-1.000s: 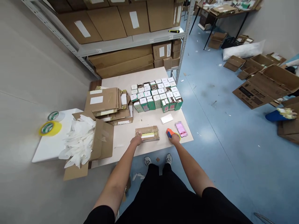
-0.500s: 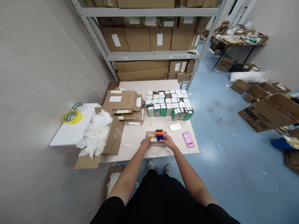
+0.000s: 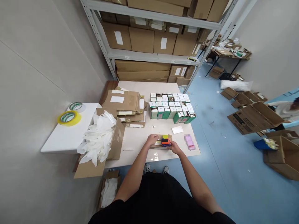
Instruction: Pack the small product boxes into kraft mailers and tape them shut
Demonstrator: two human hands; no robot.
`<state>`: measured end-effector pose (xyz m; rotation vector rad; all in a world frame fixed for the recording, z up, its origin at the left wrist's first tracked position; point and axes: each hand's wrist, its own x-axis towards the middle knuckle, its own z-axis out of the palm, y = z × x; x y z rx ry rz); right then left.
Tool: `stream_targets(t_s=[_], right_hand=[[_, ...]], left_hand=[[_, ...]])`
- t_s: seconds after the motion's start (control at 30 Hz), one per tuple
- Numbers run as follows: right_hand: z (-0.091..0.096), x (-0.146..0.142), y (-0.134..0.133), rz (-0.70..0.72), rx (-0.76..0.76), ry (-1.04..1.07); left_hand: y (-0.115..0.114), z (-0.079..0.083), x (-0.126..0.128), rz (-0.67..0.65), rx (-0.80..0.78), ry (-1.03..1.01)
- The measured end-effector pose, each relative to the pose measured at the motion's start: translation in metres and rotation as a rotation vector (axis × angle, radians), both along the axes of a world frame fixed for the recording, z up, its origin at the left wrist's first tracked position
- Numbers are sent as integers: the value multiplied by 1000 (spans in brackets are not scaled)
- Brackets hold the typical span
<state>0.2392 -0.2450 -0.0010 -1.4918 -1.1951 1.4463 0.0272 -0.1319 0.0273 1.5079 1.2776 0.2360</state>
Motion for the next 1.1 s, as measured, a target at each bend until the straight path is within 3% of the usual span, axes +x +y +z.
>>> stream_targets(t_s=[0.2, 0.37, 0.57, 0.73, 0.87, 1.1], right_hand=[[-2, -4, -4, -29, 26, -9], [-8, -3, -5, -15, 44, 17], [-23, 3, -9, 24, 20, -9], [-30, 8, -13, 61, 7, 13], [-30, 12, -11, 92, 4, 68], [-28, 18, -4, 170, 13, 75]], left_hand=[[15, 9, 21, -94, -240, 49], [9, 12, 24, 52, -385, -81], [6, 16, 18, 181, -358, -146], [6, 18, 20, 188, -378, -109], [-6, 16, 27, 167, -497, -167], [-17, 11, 37, 353, -530, -266]])
